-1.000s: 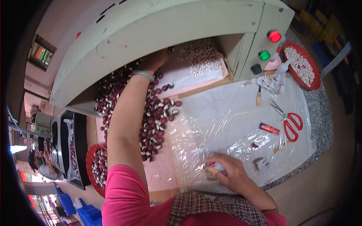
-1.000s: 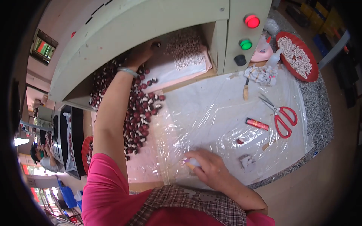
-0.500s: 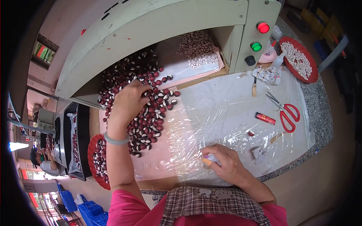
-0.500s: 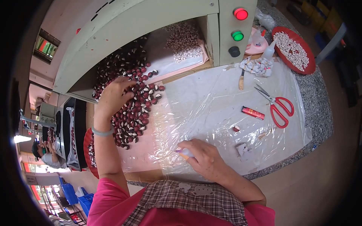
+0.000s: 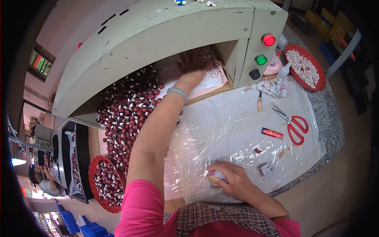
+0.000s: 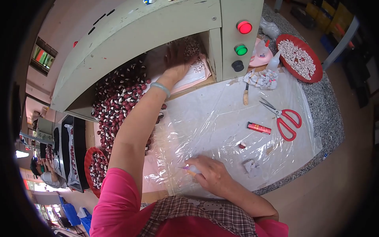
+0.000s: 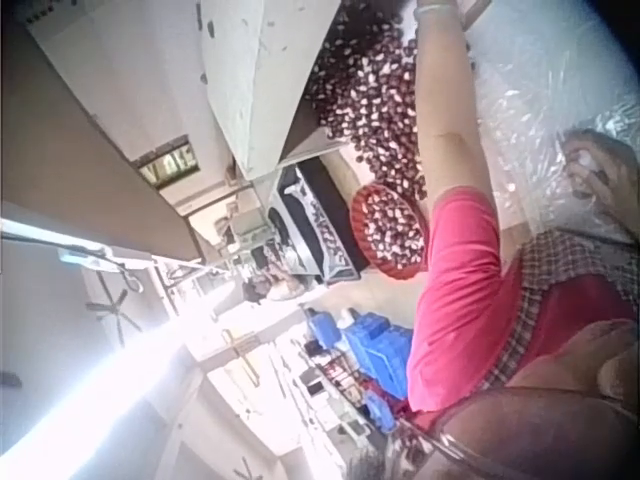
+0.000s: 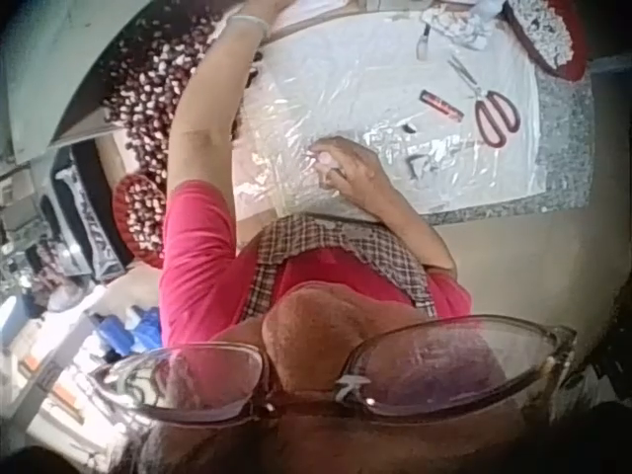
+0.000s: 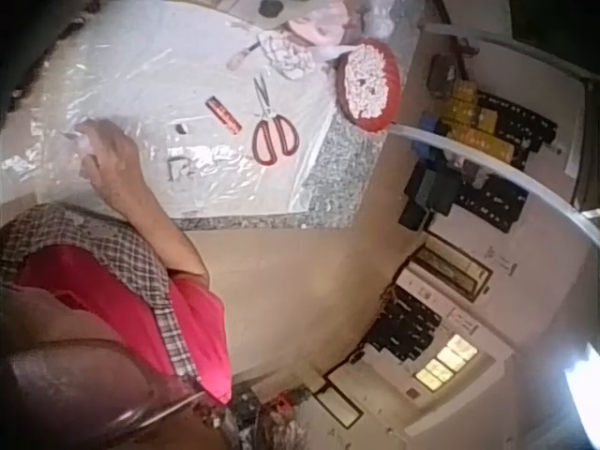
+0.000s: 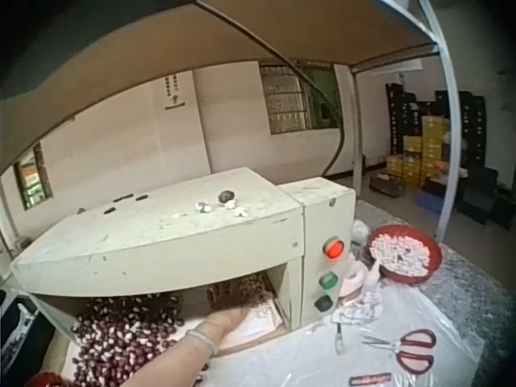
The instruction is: Gluing small white components onto the heads of toy figurines at a factory workbench.
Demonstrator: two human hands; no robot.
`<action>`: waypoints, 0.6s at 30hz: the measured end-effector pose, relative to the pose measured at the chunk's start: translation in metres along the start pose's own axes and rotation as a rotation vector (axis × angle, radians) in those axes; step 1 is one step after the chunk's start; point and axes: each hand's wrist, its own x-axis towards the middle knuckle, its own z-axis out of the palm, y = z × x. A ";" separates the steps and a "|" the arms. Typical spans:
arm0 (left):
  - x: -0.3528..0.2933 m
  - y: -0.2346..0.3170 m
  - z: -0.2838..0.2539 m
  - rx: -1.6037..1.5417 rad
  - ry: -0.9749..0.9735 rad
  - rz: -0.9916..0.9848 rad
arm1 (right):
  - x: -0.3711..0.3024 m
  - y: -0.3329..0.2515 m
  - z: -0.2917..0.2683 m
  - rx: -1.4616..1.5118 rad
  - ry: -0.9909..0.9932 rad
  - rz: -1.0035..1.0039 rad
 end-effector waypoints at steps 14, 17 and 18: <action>0.046 -0.003 0.003 -0.130 0.291 0.510 | 0.002 0.009 0.004 0.024 -0.033 0.005; 0.054 -0.006 0.003 -0.201 0.178 0.542 | 0.001 0.011 0.003 0.022 -0.038 0.015; 0.057 -0.011 0.004 -0.214 0.187 0.581 | 0.002 0.010 0.004 0.021 -0.039 0.012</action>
